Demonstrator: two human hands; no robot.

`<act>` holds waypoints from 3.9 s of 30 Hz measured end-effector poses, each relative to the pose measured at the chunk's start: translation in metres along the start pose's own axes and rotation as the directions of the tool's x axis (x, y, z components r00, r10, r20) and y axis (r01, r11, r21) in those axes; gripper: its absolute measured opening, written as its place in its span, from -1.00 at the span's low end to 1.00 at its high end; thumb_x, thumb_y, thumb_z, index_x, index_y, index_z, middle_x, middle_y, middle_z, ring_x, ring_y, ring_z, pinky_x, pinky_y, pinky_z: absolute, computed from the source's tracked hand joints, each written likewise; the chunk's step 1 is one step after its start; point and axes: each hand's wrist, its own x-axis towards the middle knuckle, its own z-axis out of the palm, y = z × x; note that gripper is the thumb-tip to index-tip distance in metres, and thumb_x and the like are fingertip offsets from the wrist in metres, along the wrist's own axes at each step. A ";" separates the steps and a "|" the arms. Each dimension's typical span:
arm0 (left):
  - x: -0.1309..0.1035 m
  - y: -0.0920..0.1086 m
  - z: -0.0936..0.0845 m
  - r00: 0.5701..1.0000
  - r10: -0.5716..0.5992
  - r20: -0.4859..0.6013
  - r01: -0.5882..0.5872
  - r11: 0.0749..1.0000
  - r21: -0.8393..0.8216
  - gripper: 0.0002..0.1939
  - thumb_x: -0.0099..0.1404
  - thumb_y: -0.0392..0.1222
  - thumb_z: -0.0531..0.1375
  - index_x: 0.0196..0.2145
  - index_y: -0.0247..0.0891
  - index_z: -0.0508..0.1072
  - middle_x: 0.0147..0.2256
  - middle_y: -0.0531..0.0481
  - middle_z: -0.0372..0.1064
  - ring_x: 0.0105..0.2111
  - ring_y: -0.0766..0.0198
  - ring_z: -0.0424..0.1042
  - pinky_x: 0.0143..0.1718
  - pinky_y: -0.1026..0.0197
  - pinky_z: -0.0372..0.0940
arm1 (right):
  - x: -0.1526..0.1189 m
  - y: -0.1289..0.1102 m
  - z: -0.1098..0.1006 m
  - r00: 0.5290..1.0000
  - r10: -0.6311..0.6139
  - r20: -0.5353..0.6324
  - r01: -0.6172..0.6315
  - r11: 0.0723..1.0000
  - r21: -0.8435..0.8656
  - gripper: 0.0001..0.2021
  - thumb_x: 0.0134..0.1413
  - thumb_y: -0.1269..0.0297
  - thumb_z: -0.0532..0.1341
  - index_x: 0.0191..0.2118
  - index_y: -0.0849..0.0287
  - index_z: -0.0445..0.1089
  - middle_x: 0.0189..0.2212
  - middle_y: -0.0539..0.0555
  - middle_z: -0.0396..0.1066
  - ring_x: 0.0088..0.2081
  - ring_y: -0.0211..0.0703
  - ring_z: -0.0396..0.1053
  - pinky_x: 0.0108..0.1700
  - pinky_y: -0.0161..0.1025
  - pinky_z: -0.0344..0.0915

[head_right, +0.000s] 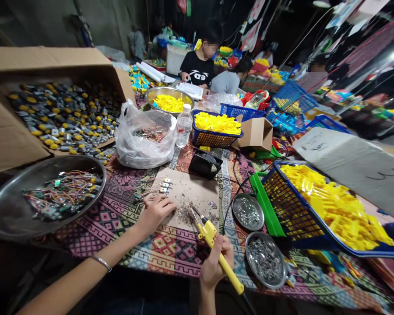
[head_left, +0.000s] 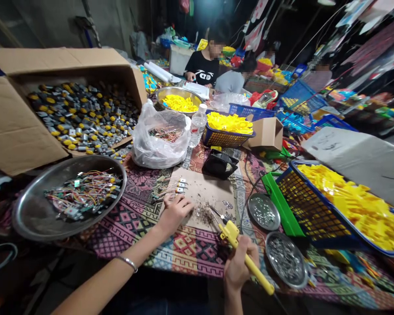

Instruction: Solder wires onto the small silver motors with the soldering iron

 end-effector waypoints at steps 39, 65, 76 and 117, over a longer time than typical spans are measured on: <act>0.000 -0.008 0.012 0.966 0.106 -0.235 -0.094 0.994 0.059 -0.87 0.45 -0.31 0.38 -0.13 -0.08 0.57 -0.15 0.16 0.63 -0.04 0.09 0.45 0.07 -0.07 -0.02 | 0.000 0.007 -0.001 0.975 0.223 -0.001 -0.222 0.972 0.076 -0.57 0.08 -0.17 0.35 -0.23 0.13 0.43 -0.25 0.01 0.44 -0.22 -0.18 0.45 -0.20 -0.20 0.44; 0.001 -0.010 0.007 0.994 0.059 -0.096 -0.059 0.998 -0.001 -0.86 0.54 -0.27 0.26 -0.07 -0.06 0.62 -0.08 0.05 0.63 0.08 0.00 0.44 0.12 -0.12 0.05 | -0.003 -0.003 0.003 0.991 -0.038 0.129 0.059 0.985 -0.164 -0.54 0.20 -0.22 0.23 -0.22 0.14 0.45 -0.28 0.06 0.49 -0.19 -0.10 0.47 -0.07 -0.06 0.43; 0.000 -0.008 0.012 0.983 0.068 -0.172 -0.067 0.998 0.011 -0.89 0.57 -0.23 0.24 -0.12 -0.09 0.59 -0.12 0.06 0.64 0.05 0.01 0.41 0.12 -0.16 -0.05 | -0.006 -0.012 0.002 0.950 -0.185 0.253 0.235 0.955 -0.183 -0.61 0.25 -0.14 0.24 -0.34 0.12 0.42 -0.40 0.01 0.42 -0.27 -0.17 0.40 -0.13 -0.10 0.37; -0.002 -0.009 0.015 0.996 0.036 -0.087 -0.043 0.996 -0.074 -0.82 0.60 -0.29 0.17 -0.05 -0.11 0.59 -0.07 0.03 0.62 0.14 0.01 0.37 0.21 -0.20 -0.07 | -0.009 -0.015 0.005 0.941 -0.293 0.170 0.322 0.930 -0.178 -0.61 0.24 -0.12 0.25 -0.42 0.04 0.23 -0.46 -0.05 0.29 -0.34 -0.17 0.36 -0.17 -0.05 0.38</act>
